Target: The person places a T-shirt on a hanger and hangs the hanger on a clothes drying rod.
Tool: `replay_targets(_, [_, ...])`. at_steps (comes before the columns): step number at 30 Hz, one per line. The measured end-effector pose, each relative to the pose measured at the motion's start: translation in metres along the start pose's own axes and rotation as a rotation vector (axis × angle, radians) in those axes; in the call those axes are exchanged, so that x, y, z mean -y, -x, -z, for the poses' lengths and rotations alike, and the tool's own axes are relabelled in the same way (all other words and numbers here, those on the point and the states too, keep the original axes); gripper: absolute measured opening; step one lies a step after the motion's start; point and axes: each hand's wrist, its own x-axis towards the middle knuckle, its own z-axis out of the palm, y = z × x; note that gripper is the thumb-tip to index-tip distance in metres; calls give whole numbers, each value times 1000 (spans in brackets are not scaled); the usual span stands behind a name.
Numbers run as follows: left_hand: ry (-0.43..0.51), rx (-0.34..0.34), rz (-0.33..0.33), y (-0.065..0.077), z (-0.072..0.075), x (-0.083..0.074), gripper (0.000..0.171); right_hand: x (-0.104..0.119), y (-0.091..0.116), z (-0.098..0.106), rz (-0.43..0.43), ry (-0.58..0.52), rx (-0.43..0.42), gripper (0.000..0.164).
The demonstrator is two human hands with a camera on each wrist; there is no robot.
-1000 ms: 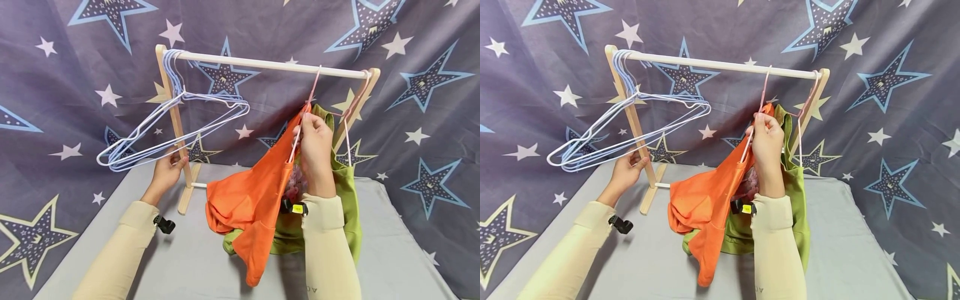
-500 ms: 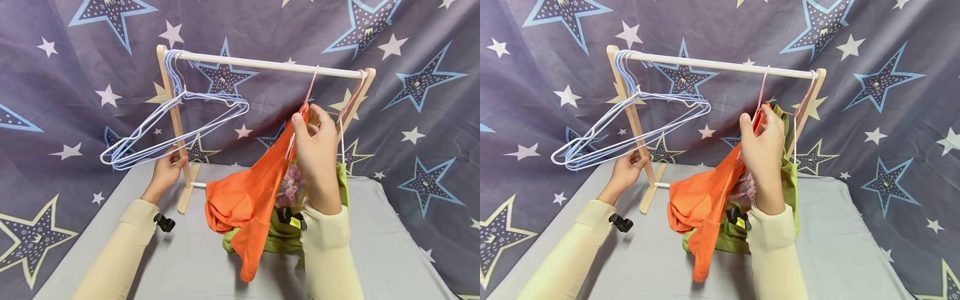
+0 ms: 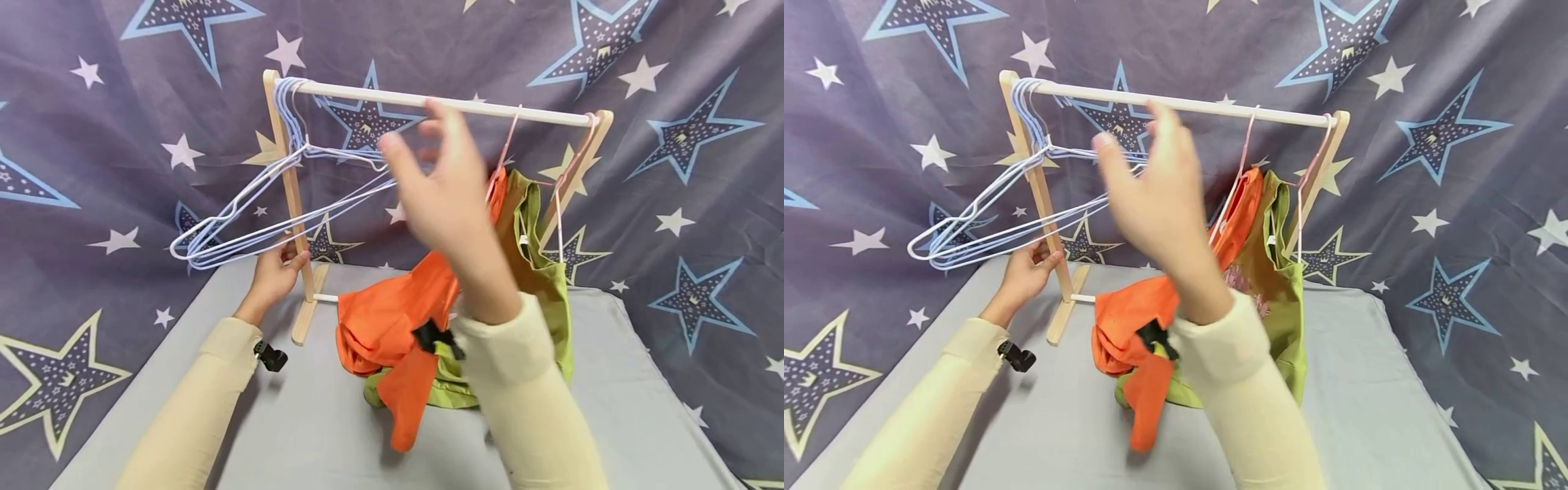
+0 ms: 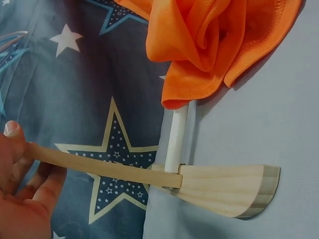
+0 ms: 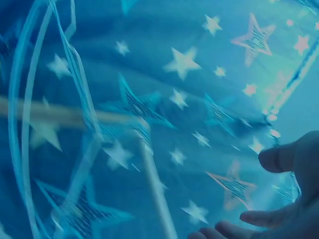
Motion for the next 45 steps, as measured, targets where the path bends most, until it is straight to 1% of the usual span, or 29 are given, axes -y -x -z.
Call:
replay_targets(2, [-5,-3,-5,0,0,2,37,-6,7,-23,34,11,71,66])
replay_targets(5, [-13,-12,-20,2,-1,3,35,-19,29,-56,41,11,174,70])
replay_targets(6, [-24,-18,-28,3,-1,2,34,-24,38,-66,34,4,204,72])
replay_targets(7, [-16,-19,-35,3,-1,1,33,-29,48,-75,29,-11,232,74])
replay_targets(8, [-13,-17,-44,4,-1,0,33,-34,58,-84,10,-23,254,77])
replay_targets(11, [7,-15,-41,4,0,-4,36,-52,80,-107,-57,-65,304,84])
replay_targets(14, [29,-10,-36,1,-1,-4,36,-76,88,-127,-113,-69,310,85])
replay_targets(16, [22,-15,-24,0,-1,-4,34,-96,87,-138,-141,-66,293,84])
replay_targets(18, [8,-15,-18,-2,-2,-3,33,-117,82,-146,-183,-86,245,82])
replay_targets(19, [1,-15,-18,-2,-2,-2,33,-128,78,-148,-205,-102,207,80])
replay_targets(22, [-5,-3,-19,-2,-2,-1,33,-157,69,-150,-279,-173,62,75])
replay_targets(24, [-4,1,-19,-2,-2,0,32,-175,65,-147,-346,-232,-32,75])
replay_targets(26, [-1,3,-16,-2,-2,1,32,-193,61,-142,-387,-278,-109,75])
replay_targets(29, [0,-2,-16,-1,-1,2,33,-220,58,-135,-424,-342,-183,76])
replay_targets(31, [-2,-2,-18,-2,-1,2,34,-238,59,-131,-428,-351,-215,75])
replay_targets(33, [-7,-2,-26,-2,-1,3,34,-253,60,-128,-433,-334,-231,76])
replay_targets(35, [-9,-7,-29,-2,-1,3,33,-263,62,-125,-440,-298,-241,77])
replay_targets(41, [-9,-1,-44,-4,-3,3,32,-278,61,-108,-484,-166,-305,84])
replay_targets(45, [-15,-1,-40,-3,-2,2,34,-293,58,-89,-495,-85,-305,84])
